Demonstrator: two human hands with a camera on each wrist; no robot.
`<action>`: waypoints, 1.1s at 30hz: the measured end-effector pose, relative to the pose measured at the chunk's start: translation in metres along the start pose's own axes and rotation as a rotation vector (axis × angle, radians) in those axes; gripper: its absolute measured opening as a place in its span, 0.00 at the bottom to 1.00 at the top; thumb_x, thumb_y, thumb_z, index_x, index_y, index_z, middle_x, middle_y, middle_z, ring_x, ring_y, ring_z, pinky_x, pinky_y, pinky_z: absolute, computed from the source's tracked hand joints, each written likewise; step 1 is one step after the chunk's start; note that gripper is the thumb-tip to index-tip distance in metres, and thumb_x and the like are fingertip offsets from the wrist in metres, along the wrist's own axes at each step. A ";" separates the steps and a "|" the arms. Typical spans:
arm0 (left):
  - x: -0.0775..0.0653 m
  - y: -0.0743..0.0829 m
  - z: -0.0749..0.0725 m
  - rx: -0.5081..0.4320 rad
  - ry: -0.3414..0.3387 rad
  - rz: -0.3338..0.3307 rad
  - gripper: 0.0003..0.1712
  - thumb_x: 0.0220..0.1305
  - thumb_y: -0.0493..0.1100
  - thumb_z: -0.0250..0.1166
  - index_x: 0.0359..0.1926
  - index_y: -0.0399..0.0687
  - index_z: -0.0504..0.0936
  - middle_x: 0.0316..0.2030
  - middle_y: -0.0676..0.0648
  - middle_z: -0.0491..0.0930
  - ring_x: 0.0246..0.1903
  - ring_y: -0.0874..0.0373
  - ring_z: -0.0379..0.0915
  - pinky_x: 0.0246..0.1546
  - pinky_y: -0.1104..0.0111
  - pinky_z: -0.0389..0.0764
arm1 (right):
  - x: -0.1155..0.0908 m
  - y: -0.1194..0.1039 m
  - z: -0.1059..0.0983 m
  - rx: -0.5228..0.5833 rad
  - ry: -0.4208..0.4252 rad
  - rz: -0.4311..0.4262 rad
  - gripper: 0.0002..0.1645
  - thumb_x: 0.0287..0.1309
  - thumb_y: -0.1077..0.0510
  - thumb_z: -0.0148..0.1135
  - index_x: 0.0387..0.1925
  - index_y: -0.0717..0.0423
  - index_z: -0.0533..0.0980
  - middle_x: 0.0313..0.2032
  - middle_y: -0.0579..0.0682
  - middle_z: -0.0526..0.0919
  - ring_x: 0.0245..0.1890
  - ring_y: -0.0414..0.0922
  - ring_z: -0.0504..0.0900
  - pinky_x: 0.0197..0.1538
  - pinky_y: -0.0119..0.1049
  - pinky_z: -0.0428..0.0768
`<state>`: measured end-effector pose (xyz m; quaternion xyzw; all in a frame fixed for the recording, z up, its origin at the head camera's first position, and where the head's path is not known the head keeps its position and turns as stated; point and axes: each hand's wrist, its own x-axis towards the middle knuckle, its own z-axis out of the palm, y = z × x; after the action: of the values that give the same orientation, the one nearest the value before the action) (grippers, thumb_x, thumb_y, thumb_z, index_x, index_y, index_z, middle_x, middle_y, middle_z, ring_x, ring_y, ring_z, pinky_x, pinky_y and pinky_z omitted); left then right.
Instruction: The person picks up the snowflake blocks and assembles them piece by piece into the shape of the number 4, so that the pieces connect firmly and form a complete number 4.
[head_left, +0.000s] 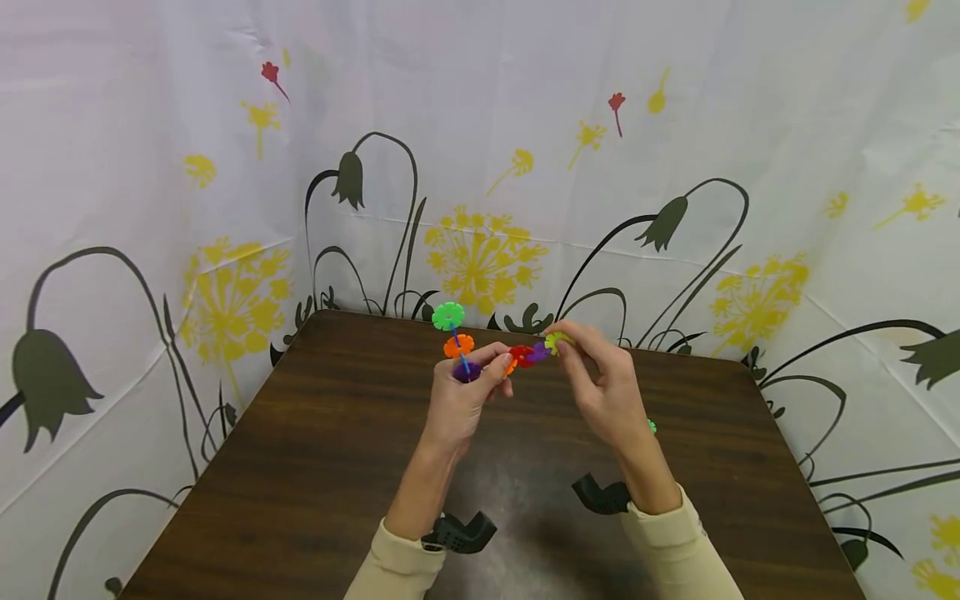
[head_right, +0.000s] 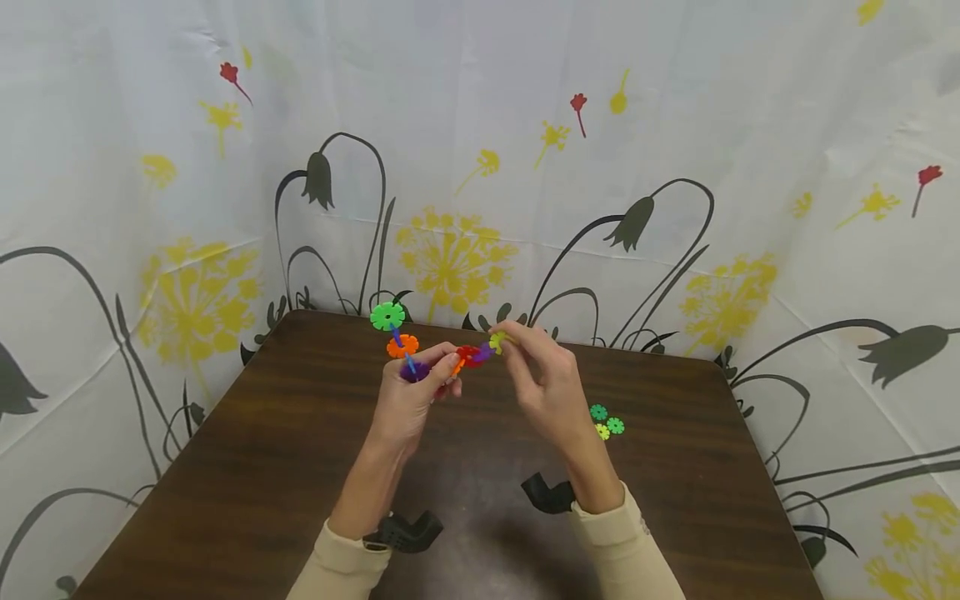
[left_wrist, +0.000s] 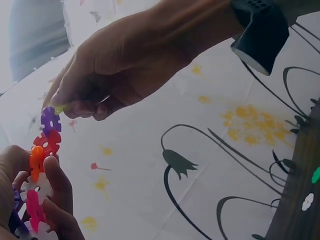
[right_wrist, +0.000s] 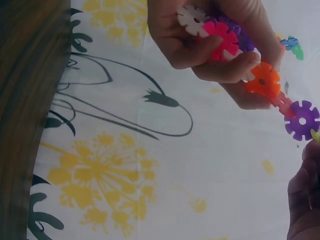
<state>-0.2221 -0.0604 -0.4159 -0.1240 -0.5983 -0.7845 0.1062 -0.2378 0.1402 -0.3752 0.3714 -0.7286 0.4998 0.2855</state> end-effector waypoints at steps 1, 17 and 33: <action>0.000 0.001 -0.001 0.010 0.000 0.009 0.11 0.75 0.41 0.70 0.47 0.34 0.89 0.22 0.51 0.83 0.24 0.59 0.80 0.28 0.74 0.71 | -0.001 0.000 0.002 0.012 0.013 -0.004 0.16 0.69 0.77 0.61 0.54 0.64 0.83 0.37 0.54 0.84 0.34 0.41 0.77 0.39 0.27 0.77; -0.003 0.011 -0.002 0.000 -0.066 0.054 0.13 0.74 0.38 0.70 0.50 0.30 0.89 0.37 0.50 0.88 0.24 0.56 0.80 0.49 0.67 0.85 | -0.005 -0.003 0.009 -0.006 0.078 0.007 0.18 0.70 0.77 0.60 0.57 0.65 0.82 0.35 0.54 0.82 0.31 0.42 0.75 0.36 0.25 0.76; 0.003 -0.015 -0.005 -0.205 -0.089 -0.130 0.06 0.80 0.41 0.63 0.50 0.54 0.85 0.32 0.53 0.87 0.27 0.59 0.87 0.34 0.72 0.84 | -0.016 0.043 -0.020 0.054 -0.045 0.309 0.24 0.84 0.61 0.49 0.74 0.50 0.74 0.34 0.56 0.85 0.32 0.52 0.81 0.42 0.34 0.83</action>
<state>-0.2301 -0.0619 -0.4295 -0.1297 -0.5259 -0.8404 0.0151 -0.2634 0.1729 -0.4034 0.2734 -0.7696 0.5486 0.1788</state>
